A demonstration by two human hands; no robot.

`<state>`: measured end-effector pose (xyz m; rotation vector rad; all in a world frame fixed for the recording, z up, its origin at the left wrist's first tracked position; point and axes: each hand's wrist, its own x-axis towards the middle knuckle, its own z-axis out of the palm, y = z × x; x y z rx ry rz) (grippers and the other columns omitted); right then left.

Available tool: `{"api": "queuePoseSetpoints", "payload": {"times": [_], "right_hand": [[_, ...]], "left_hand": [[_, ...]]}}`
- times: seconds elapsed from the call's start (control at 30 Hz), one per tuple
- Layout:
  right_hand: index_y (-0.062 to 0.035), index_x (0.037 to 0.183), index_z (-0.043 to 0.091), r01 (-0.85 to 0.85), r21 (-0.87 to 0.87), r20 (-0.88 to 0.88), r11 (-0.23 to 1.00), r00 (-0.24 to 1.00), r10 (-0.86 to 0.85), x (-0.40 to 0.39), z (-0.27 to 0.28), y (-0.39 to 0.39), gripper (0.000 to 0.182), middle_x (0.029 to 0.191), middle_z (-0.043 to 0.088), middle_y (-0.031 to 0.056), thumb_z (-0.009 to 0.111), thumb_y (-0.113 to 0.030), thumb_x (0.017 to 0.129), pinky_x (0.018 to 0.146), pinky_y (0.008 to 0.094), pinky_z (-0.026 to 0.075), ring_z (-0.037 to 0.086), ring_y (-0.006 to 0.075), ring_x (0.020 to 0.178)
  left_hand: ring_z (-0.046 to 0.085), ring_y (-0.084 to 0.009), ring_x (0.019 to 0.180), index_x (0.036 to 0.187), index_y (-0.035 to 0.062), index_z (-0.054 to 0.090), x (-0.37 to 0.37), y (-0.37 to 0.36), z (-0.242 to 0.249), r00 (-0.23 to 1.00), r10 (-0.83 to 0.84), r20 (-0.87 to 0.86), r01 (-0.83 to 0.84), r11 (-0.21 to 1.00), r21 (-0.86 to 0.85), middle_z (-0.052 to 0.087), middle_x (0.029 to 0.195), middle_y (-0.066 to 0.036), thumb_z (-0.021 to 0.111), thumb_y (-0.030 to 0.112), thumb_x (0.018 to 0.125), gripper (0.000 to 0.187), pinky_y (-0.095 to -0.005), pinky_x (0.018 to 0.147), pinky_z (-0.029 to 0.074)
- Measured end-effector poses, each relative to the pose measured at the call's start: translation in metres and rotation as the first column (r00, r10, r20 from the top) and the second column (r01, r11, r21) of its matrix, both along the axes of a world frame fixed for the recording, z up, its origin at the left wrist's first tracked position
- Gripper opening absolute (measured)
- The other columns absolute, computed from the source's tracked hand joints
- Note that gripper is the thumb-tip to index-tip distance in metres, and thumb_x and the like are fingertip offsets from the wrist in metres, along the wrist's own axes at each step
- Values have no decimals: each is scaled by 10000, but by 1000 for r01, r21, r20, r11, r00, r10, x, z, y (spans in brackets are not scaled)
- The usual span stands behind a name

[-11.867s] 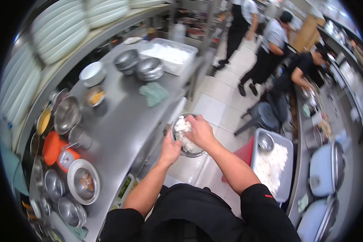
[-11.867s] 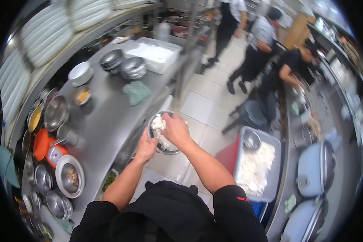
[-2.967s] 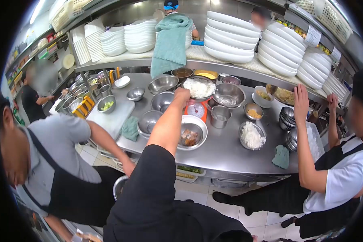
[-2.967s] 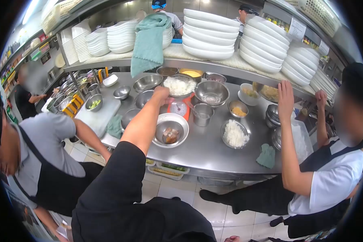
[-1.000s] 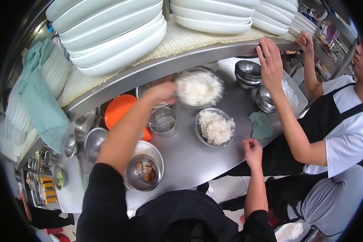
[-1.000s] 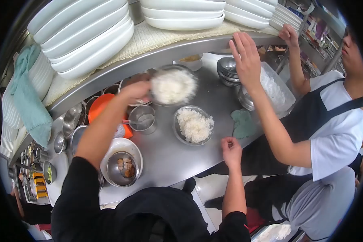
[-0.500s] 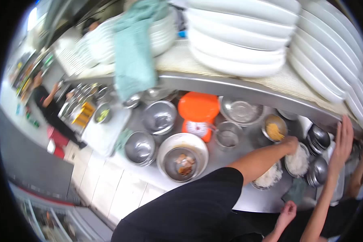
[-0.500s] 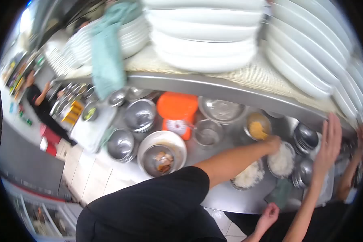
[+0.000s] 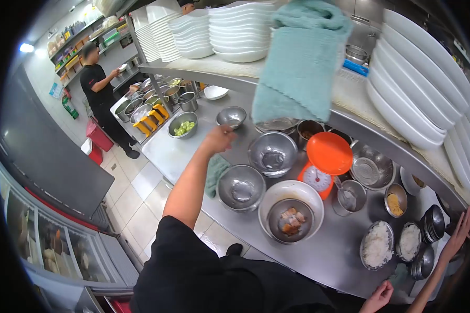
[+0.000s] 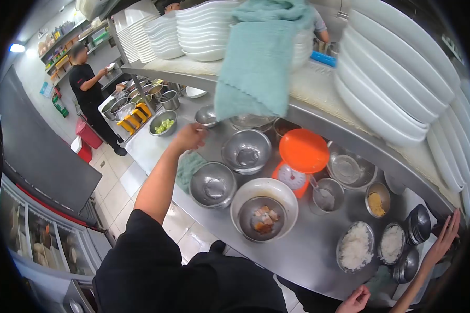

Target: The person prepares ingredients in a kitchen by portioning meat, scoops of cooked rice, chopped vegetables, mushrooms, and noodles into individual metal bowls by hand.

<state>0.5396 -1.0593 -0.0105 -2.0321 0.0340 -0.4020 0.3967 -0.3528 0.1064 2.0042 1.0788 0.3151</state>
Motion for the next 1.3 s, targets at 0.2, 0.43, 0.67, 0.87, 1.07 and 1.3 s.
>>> {"api": "queuePoseSetpoints", "payload": {"times": [0.2, 0.43, 0.67, 0.87, 1.07, 1.3], "right_hand": [[-21, 875, 604, -509, -29, -52, 860, 860, 507, -79, 31, 141, 106, 743, 529, -19, 616, -121, 907, 549, 213, 358, 443, 59, 618], [-44, 1058, 656, -978, 40, -370, 206, 177, 912, -188, 92, 404, 285, 990, 653, 111, 749, -120, 799, 761, 314, 527, 658, 226, 856], [-36, 1339, 470, -895, -398, -108, 200, 262, 959, -239, -17, 593, 619, 1428, 363, 242, 731, -251, 821, 1049, 520, 371, 383, 437, 1305], [-100, 1446, 389, -725, -570, -290, 387, 618, 731, -221, -51, 681, 712, 1562, 177, 204, 616, -431, 859, 1124, 628, 151, 140, 434, 1437], [-141, 1346, 522, -818, -573, -206, 46, 199, 958, -255, -67, 624, 558, 1497, 365, 91, 652, -318, 834, 1124, 552, 234, 253, 381, 1403], [-99, 1176, 629, -892, -210, -28, 400, 415, 909, -279, -36, 498, 465, 1247, 544, 124, 710, -156, 722, 962, 425, 445, 499, 336, 1164]], "left_hand": [[686, -260, 685, 1125, -33, 555, -17, 140, -116, 942, 309, 129, -227, 873, -431, 654, 923, -170, 597, 321, 936, 403, -353, 550, 569], [679, -257, 649, 1090, -82, 524, 40, 215, -169, 850, 464, 249, -214, 736, -643, 630, 831, -166, 542, 287, 946, 396, -358, 525, 579], [666, -221, 628, 1058, -71, 530, -22, 174, -102, 746, 382, 545, -59, 853, -518, 602, 807, -136, 509, 158, 922, 267, -324, 533, 579], [595, -143, 606, 825, 20, 513, -166, 125, -57, 748, 304, 590, -7, 892, -451, 563, 781, -69, 521, 144, 913, 152, -298, 538, 553], [563, -119, 537, 721, 76, 471, -287, 121, -94, 789, 337, 513, -145, 914, -379, 558, 670, -46, 551, 137, 908, 212, -279, 512, 515], [545, -112, 528, 667, 60, 428, -307, 57, -98, 928, 165, 334, -111, 978, -175, 520, 592, -41, 584, 124, 850, 249, -297, 452, 474]]}}
